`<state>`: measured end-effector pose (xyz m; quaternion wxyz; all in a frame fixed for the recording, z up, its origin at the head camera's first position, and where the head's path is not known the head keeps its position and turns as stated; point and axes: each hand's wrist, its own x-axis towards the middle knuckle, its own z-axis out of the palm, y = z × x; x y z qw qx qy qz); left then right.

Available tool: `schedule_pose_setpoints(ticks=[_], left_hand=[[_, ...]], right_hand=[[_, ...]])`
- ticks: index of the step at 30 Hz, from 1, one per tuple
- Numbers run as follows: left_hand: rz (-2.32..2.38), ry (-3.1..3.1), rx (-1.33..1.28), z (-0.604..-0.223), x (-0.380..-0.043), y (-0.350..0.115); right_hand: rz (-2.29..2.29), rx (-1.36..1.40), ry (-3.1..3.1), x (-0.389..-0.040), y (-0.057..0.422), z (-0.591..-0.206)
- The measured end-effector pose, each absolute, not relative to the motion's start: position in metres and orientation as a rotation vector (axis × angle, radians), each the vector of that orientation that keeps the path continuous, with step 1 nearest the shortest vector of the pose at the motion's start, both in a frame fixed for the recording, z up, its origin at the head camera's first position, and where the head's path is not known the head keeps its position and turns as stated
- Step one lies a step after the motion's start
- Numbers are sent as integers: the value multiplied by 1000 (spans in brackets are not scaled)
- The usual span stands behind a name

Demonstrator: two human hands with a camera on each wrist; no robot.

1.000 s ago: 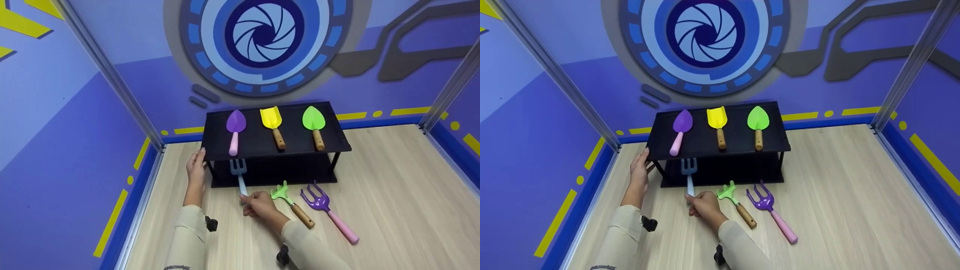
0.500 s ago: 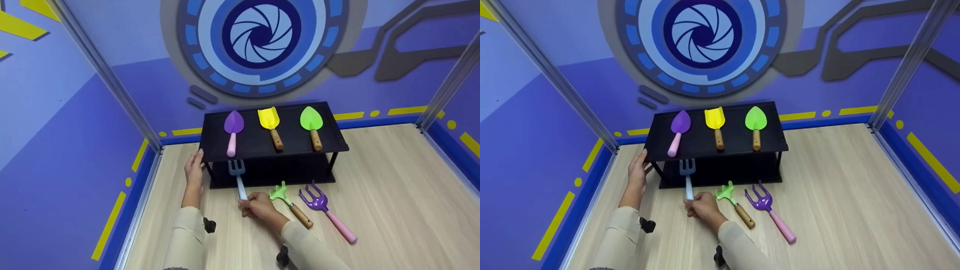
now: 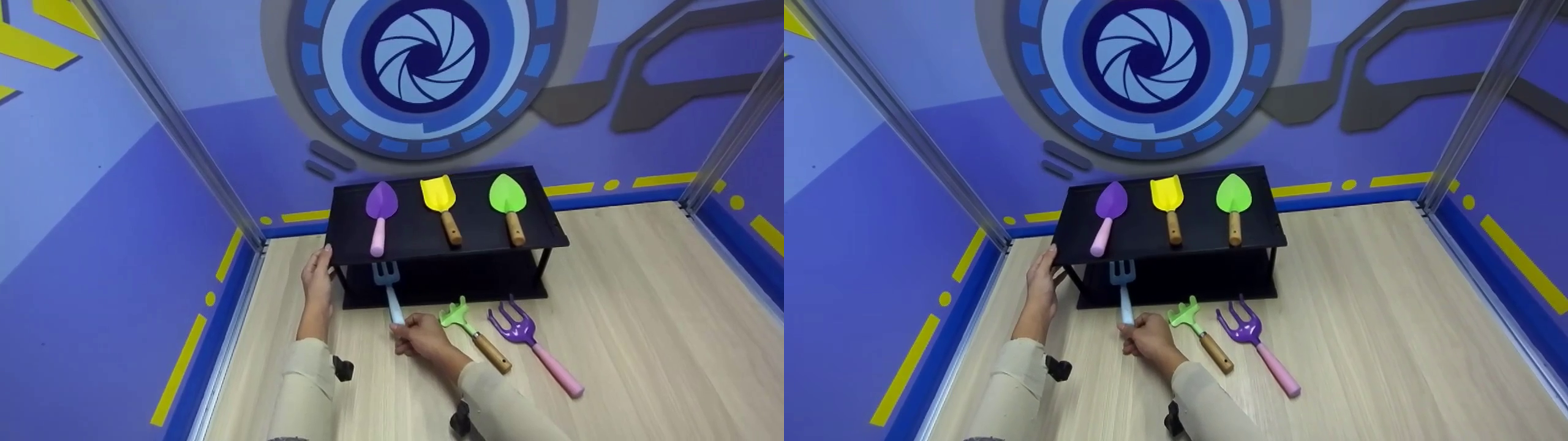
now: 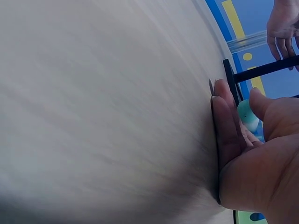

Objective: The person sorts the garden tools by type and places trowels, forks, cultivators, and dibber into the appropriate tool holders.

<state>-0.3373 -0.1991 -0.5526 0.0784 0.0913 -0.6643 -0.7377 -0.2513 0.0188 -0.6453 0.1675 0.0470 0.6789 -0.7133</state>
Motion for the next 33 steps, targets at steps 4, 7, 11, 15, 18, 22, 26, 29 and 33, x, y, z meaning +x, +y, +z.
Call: schedule_pose_setpoints(ticks=[4, 7, 11, 15, 18, 22, 26, 29, 33], left_hand=[[-2200, -1993, 269, -553, -337, -198], [-2209, -1984, 272, -555, -337, -199], [-2217, -1998, 275, -555, -338, -200], [-2215, -2023, 271, -553, -338, -200], [-2211, -2017, 269, -552, -338, -200], [-2208, -2004, 270, -551, -337, -199], [-2210, -2001, 280, -553, -337, -199], [-2208, -1996, 280, -553, -337, -198], [-2204, -1997, 286, -553, -337, -199]], right_hand=[[-2035, 130, 1949, -251, 19, -645], [-1993, 139, 2000, -251, 18, -645], [-1950, 155, 2053, -251, 19, -644], [-1962, 146, 2054, -252, 19, -645], [-1971, 135, 2039, -254, 18, -645], [-1962, 106, 2048, -255, 18, -646], [-1929, 93, 2077, -257, 18, -647], [-1910, 96, 2097, -259, 17, -648], [-1889, 111, 2129, -265, 15, -648]])
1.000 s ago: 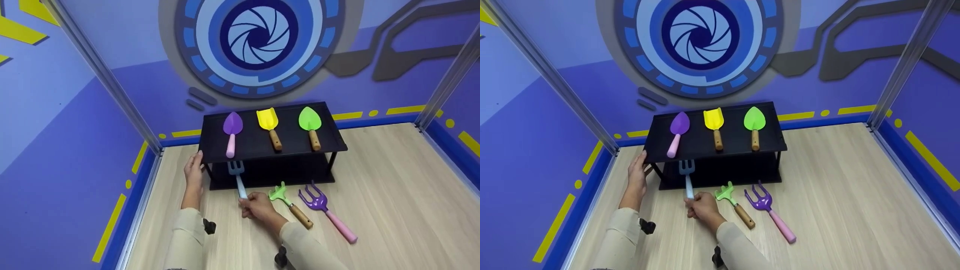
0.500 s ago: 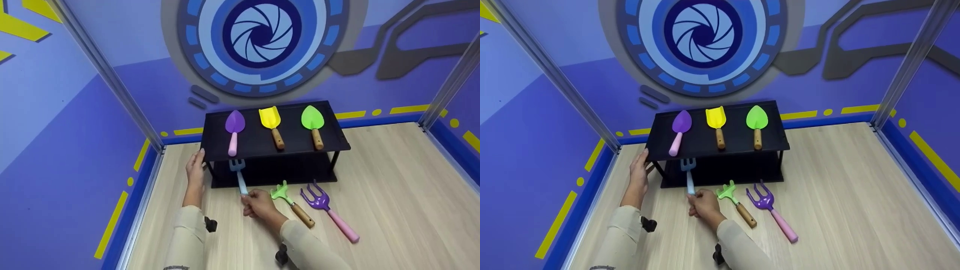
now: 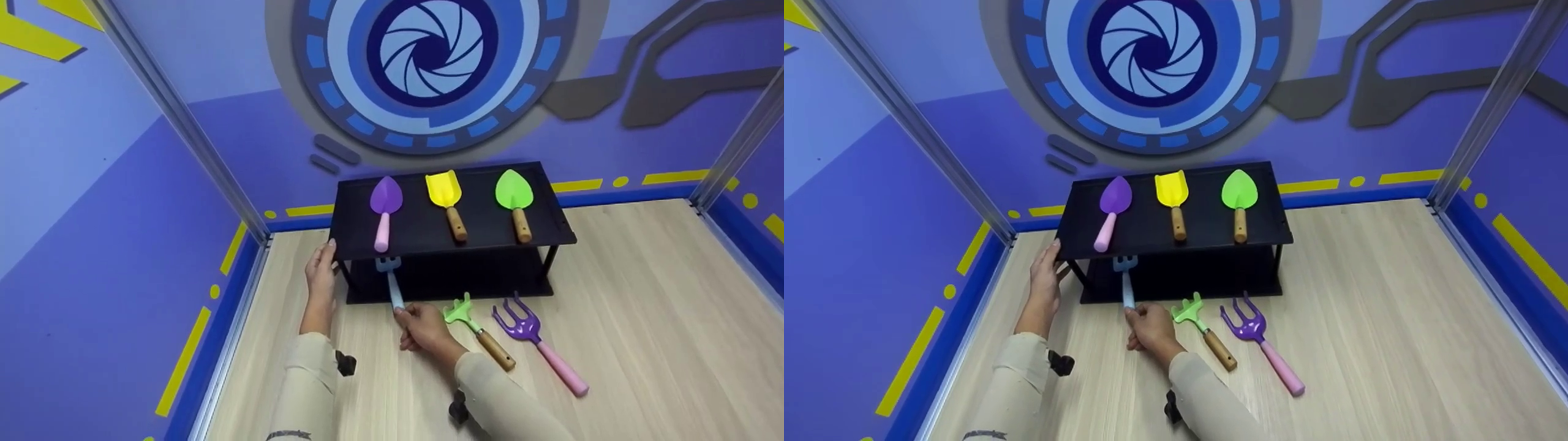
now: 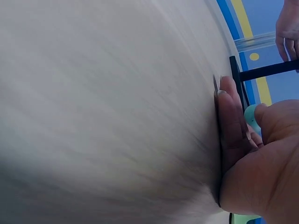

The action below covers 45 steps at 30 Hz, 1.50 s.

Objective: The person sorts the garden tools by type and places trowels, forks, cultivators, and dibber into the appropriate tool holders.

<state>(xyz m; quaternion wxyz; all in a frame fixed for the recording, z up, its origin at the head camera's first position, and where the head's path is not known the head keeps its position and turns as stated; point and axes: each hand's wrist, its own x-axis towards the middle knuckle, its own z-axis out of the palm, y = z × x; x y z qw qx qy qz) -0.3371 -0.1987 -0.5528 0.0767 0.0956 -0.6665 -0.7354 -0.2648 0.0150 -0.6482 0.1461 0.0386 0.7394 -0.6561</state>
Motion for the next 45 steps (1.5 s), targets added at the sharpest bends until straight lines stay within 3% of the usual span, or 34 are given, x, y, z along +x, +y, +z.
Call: schedule_pose_setpoints(ticks=[22, 45], left_hand=[[-2221, -1964, 305, -553, -342, -200], [-2233, -1998, 266, -554, -339, -201]], right_hand=[[-1839, 120, 2238, -290, 4, -651], [-1699, 430, 2270, -299, -5, -640]])
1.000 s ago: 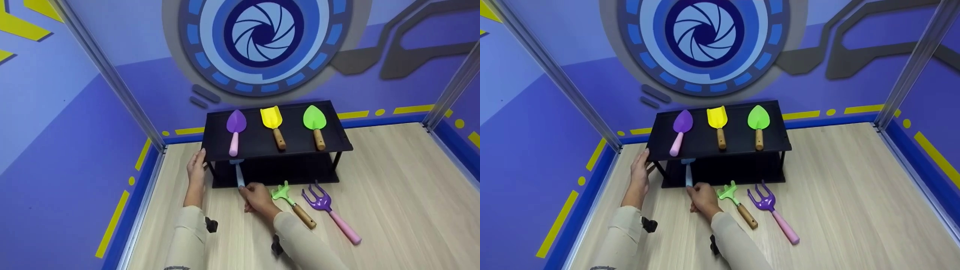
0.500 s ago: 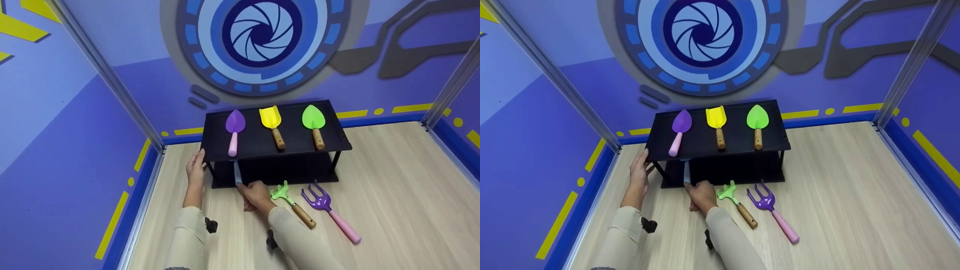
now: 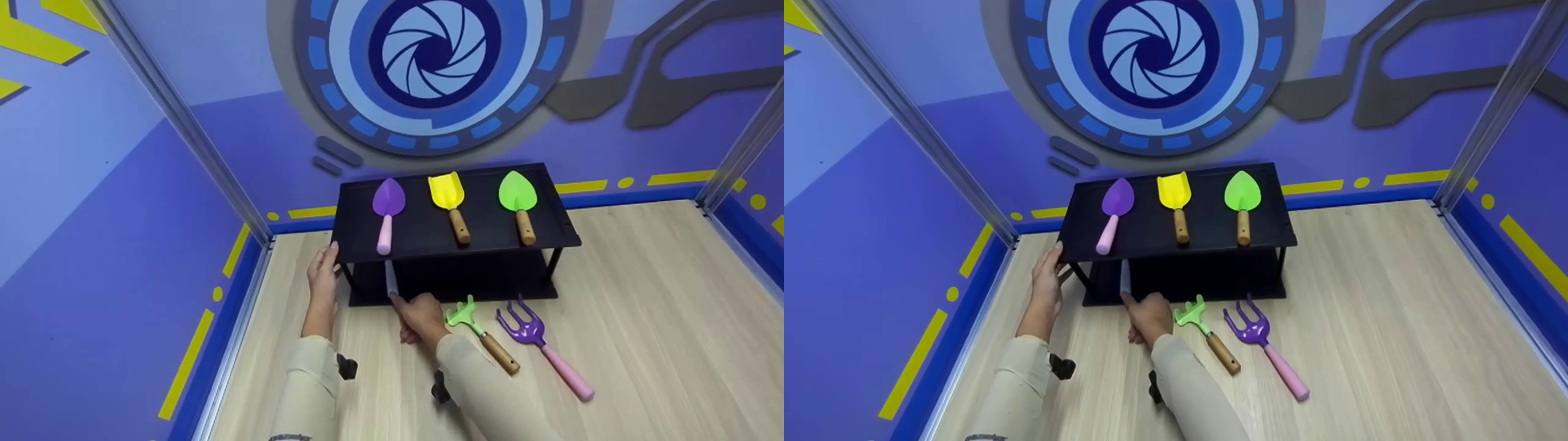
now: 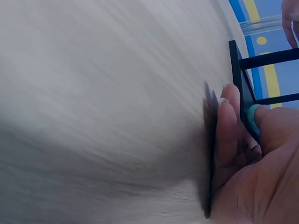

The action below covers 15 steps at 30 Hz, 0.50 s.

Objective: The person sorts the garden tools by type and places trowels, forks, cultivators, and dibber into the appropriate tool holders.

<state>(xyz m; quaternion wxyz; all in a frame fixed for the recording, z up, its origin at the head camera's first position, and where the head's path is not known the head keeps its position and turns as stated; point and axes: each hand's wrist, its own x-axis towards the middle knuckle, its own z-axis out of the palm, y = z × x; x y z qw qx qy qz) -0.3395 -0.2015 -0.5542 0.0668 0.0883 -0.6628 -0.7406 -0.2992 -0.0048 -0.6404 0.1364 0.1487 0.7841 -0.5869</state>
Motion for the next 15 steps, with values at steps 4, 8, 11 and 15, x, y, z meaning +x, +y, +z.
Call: schedule_pose_setpoints(ticks=[4, 8, 11, 15], left_hand=[[-2229, -1989, 272, -556, -339, -201], [-2203, -1999, 285, -554, -339, -200], [-2206, -1998, 280, -553, -340, -201], [-2222, -2005, 274, -552, -339, -203]], right_hand=[[-1691, 413, 2271, -297, -3, -641], [-1734, 361, 2279, -295, -3, -643], [-1755, 306, 2290, -291, -2, -644], [-1799, 196, 2232, -281, 3, -642]])
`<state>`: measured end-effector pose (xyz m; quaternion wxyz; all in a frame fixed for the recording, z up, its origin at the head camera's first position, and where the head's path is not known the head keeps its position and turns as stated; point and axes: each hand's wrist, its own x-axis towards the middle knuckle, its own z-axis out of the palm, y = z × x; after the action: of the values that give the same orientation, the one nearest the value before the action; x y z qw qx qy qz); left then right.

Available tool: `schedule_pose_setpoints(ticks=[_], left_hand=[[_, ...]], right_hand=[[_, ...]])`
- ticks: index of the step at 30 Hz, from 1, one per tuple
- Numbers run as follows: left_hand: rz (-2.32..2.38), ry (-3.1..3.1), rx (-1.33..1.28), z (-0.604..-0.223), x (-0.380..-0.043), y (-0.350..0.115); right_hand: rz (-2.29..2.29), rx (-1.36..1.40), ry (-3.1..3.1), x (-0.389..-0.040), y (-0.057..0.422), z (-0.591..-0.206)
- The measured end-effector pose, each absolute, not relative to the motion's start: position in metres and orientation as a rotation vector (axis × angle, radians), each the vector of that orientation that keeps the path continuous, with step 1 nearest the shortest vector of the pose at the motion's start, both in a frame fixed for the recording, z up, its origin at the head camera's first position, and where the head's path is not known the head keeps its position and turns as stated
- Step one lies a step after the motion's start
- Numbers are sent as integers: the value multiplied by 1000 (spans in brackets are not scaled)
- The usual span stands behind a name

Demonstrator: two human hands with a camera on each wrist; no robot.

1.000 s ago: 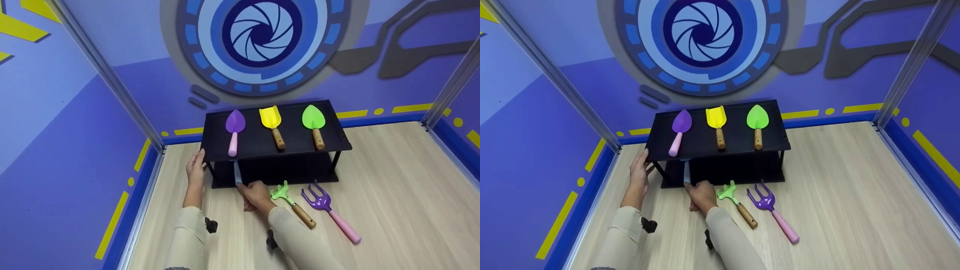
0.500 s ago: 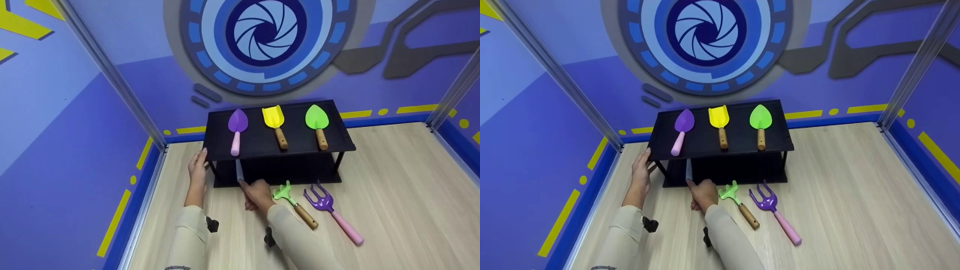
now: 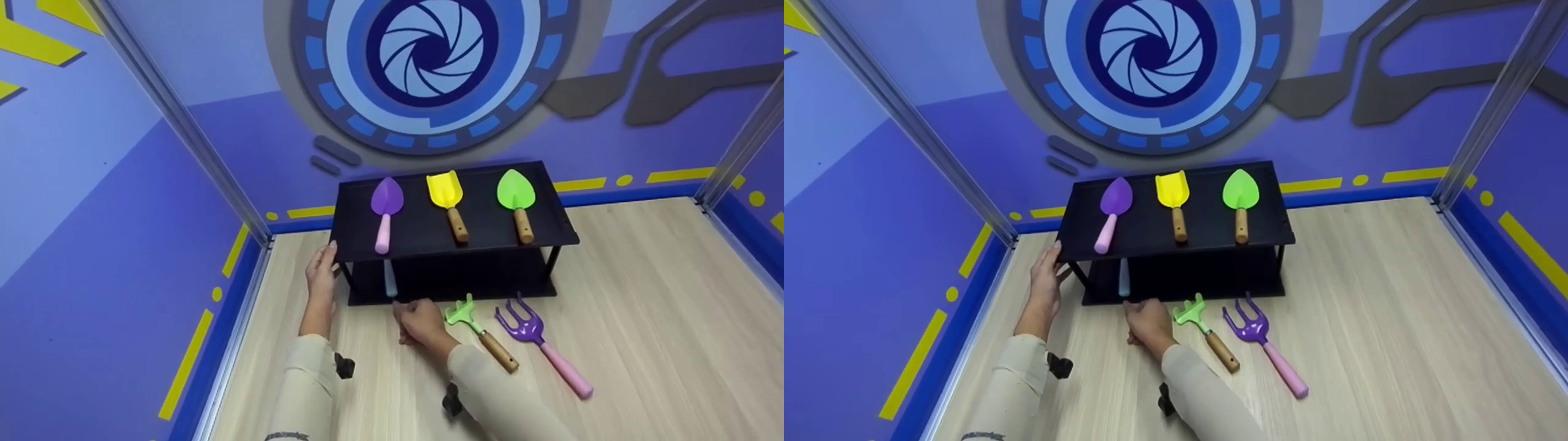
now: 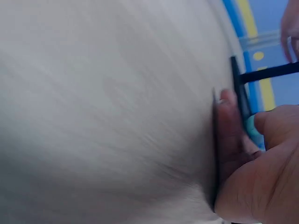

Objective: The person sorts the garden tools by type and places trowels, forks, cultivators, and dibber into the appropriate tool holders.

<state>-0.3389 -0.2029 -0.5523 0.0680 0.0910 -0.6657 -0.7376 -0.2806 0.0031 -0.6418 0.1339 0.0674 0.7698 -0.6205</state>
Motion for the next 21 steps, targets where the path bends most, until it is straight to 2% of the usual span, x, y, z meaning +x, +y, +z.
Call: schedule_pose_setpoints(ticks=[9, 15, 21], left_hand=[[-2231, -2028, 273, -553, -338, -203], [-2242, -2038, 280, -553, -340, -200], [-2250, -2021, 290, -555, -341, -203]], right_hand=[[-1689, -59, 2211, -241, 43, -616], [-1527, -287, 2386, -218, 95, -599], [-1308, -364, 2624, -204, 146, -599]])
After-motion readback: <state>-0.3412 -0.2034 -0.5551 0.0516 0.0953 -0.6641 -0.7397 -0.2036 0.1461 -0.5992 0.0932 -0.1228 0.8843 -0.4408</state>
